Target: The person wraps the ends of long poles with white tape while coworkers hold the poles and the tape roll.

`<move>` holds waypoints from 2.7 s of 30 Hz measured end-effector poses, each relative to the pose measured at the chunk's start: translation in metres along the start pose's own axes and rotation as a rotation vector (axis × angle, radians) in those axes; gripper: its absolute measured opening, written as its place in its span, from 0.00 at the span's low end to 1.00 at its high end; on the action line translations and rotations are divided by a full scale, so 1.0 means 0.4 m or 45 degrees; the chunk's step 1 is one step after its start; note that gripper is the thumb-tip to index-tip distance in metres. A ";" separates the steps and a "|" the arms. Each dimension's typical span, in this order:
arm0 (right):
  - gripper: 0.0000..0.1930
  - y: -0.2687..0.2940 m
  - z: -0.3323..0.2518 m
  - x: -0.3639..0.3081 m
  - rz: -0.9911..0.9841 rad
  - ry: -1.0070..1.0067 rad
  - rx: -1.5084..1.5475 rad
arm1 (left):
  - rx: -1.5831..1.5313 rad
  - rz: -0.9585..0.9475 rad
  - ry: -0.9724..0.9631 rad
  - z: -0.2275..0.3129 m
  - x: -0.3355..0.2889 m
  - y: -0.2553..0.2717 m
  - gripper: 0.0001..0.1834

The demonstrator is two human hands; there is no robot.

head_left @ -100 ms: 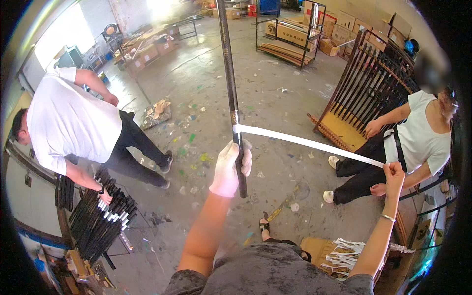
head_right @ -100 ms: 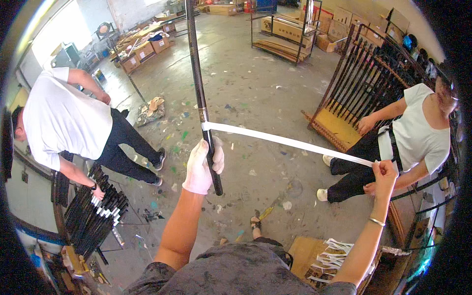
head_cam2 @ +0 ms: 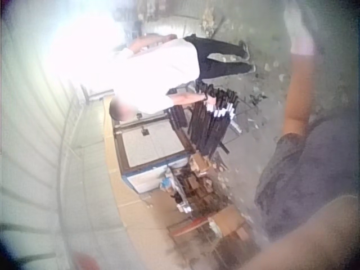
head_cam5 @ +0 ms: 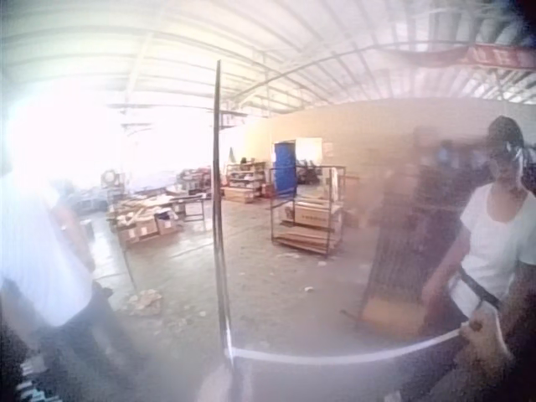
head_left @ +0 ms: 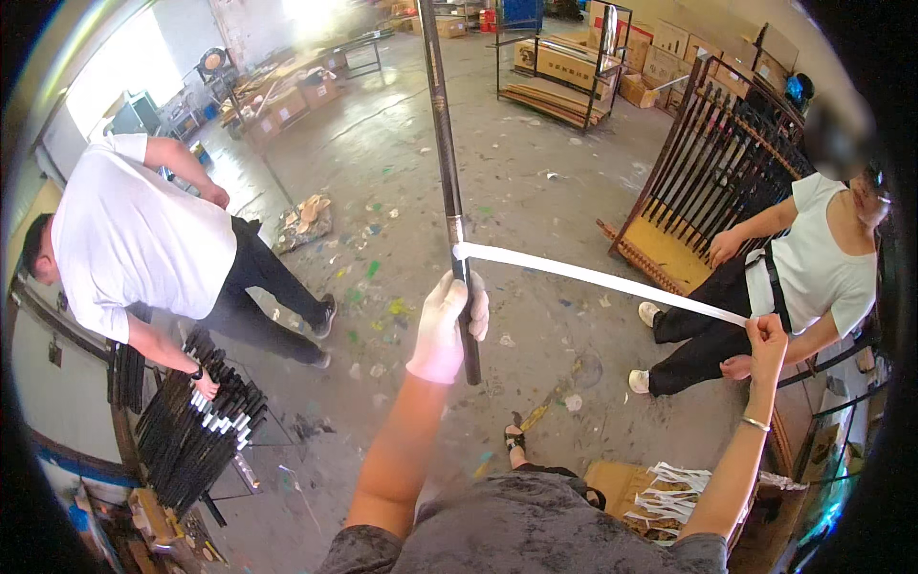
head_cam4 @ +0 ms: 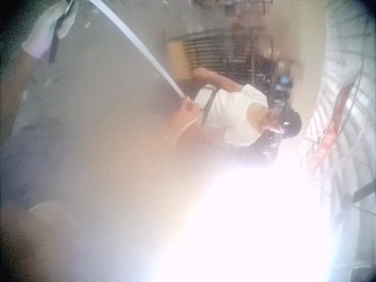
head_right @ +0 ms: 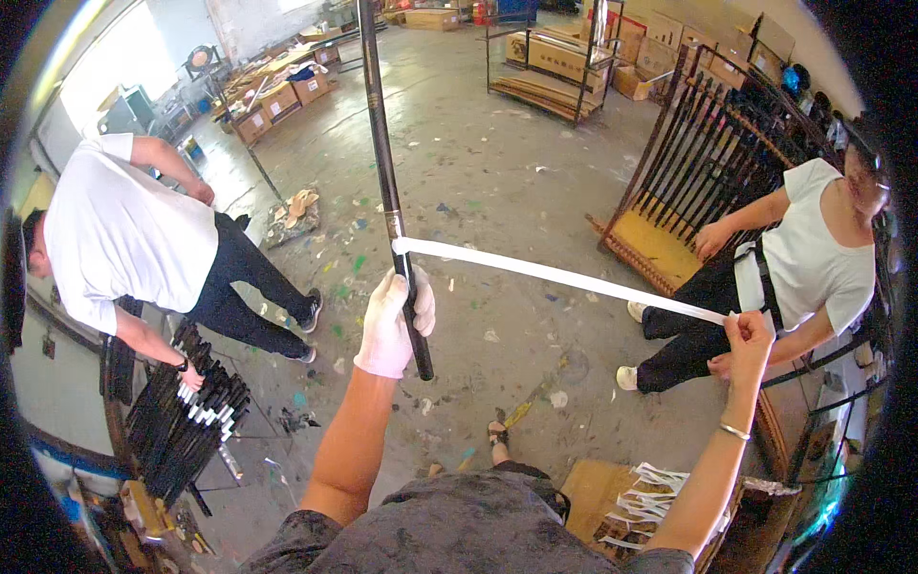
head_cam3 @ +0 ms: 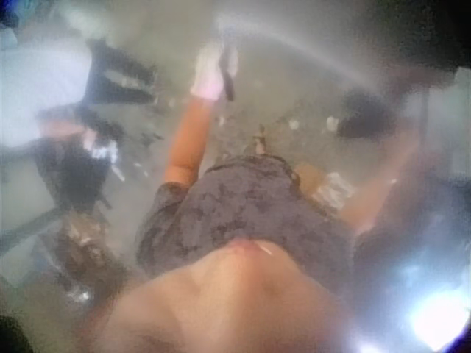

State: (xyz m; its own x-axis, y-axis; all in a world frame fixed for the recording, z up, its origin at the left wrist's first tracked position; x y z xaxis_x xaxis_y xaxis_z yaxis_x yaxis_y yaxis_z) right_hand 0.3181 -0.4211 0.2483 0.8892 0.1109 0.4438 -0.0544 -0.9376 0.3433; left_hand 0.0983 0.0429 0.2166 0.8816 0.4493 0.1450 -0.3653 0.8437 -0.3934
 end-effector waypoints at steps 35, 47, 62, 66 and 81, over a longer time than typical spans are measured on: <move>0.13 0.485 -0.007 -0.668 0.394 -0.616 -1.415 | -0.524 0.456 1.474 -0.840 0.288 -0.531 0.05; 0.20 0.504 0.009 -0.658 0.561 -0.794 -1.316 | -0.204 -0.279 1.420 -1.059 0.340 -0.805 0.10; 0.25 0.553 0.037 -0.681 0.560 -0.867 -1.322 | -0.768 -0.126 1.563 -0.787 0.363 -0.949 0.21; 0.34 0.530 0.021 -0.635 0.399 -0.915 -1.500 | -0.253 -0.437 1.313 -0.688 0.300 -0.848 0.18; 0.30 -0.098 0.327 -0.583 -0.549 -0.381 -0.870 | 1.918 -0.564 0.435 -0.644 -0.484 0.514 0.19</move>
State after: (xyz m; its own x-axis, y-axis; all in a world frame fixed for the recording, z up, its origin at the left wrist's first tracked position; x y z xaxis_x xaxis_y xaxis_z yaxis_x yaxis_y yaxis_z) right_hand 0.1723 -0.4535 0.0230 0.9722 0.2300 -0.0436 0.1393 -0.4188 0.8973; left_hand -0.0705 0.0537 -0.1261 0.9397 0.1933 -0.2821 0.1591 0.4831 0.8610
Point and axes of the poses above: each hand's wrist, its own x-axis towards the middle knuckle, its own y-axis out of the back of the hand, z = x × y, the point moved 4 cm from there along x, towards the middle knuckle, and after that the axes turned 15 degrees about x, right-handed, at the moved point
